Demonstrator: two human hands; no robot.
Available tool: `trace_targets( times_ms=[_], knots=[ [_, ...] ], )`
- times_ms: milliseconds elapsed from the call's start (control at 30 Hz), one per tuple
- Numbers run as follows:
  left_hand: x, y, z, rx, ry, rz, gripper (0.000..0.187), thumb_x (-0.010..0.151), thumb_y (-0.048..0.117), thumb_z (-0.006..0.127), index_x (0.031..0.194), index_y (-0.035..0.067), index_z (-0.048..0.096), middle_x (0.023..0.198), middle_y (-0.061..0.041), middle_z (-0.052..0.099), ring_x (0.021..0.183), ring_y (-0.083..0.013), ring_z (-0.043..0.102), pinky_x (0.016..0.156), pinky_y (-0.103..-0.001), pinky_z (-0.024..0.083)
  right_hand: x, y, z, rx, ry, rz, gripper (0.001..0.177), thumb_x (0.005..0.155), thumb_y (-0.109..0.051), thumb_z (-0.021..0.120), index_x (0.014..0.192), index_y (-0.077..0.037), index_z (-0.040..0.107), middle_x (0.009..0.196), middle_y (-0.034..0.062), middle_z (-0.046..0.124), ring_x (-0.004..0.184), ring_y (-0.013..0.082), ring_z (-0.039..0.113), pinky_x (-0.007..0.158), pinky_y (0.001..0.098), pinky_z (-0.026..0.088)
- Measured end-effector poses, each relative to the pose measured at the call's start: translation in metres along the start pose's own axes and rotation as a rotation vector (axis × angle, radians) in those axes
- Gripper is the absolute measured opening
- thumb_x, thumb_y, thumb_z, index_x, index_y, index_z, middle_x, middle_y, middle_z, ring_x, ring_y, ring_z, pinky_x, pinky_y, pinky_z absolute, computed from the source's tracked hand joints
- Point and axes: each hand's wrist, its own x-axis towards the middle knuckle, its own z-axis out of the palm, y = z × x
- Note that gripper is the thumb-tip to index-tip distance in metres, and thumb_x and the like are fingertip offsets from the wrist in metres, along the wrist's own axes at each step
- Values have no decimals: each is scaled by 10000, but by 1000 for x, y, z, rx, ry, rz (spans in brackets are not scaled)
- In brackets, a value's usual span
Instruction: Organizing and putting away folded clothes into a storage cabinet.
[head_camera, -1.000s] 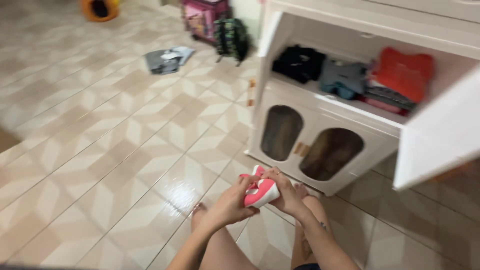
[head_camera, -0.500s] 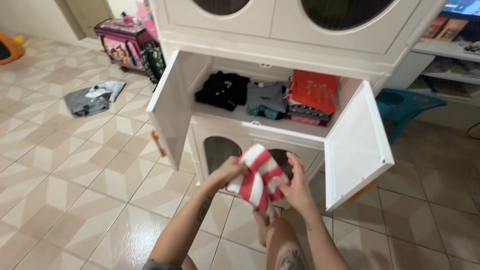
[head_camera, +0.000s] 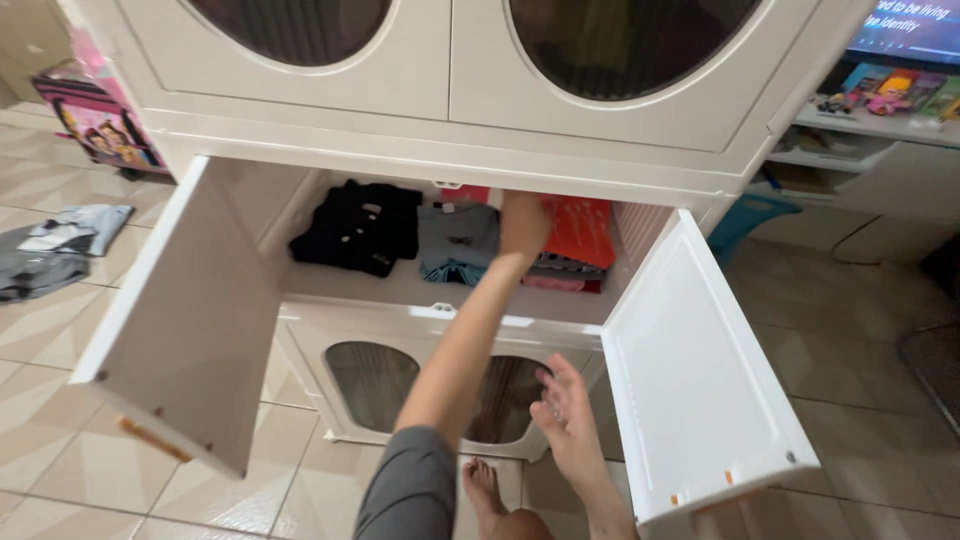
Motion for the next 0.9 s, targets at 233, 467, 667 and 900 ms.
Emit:
trace_targets(
  times_ms=[233, 467, 667, 900],
  knots=[
    [-3, 28, 49, 264, -430, 384, 577, 849, 109, 549, 1395, 288, 602, 1475, -97, 518, 1374, -445, 372, 1042, -762, 287, -7, 4, -10, 157, -41, 119, 751, 953, -185, 630, 1581, -46, 242, 1604, 135, 357, 1436, 269, 444, 1163, 406, 331],
    [-25, 36, 1, 375, -514, 316, 481, 933, 155, 566, 1397, 274, 609, 1539, -103, 467, 1454, -387, 391, 1151, -713, 281, -19, 5, -3, 186, -95, 159, 765, 951, -204, 632, 1587, -63, 230, 1622, 134, 329, 1444, 275, 436, 1157, 419, 349],
    [-71, 62, -69, 292, -423, 398, 595, 822, 206, 673, 1407, 178, 566, 1545, -183, 422, 1437, -430, 364, 1124, -685, 290, -34, 13, -3, 185, -122, 106, 762, 962, -225, 642, 1585, -54, 239, 1627, 157, 334, 1448, 297, 446, 1168, 440, 351],
    [-207, 60, -207, 52, -496, 83, 665, 839, 32, 603, 1487, 151, 514, 1567, -238, 402, 1442, -422, 391, 1145, -607, 302, -65, 5, 35, 186, -255, 65, 732, 963, -277, 636, 1564, -41, 290, 1605, 155, 393, 1429, 312, 482, 1146, 446, 374]
  ],
)
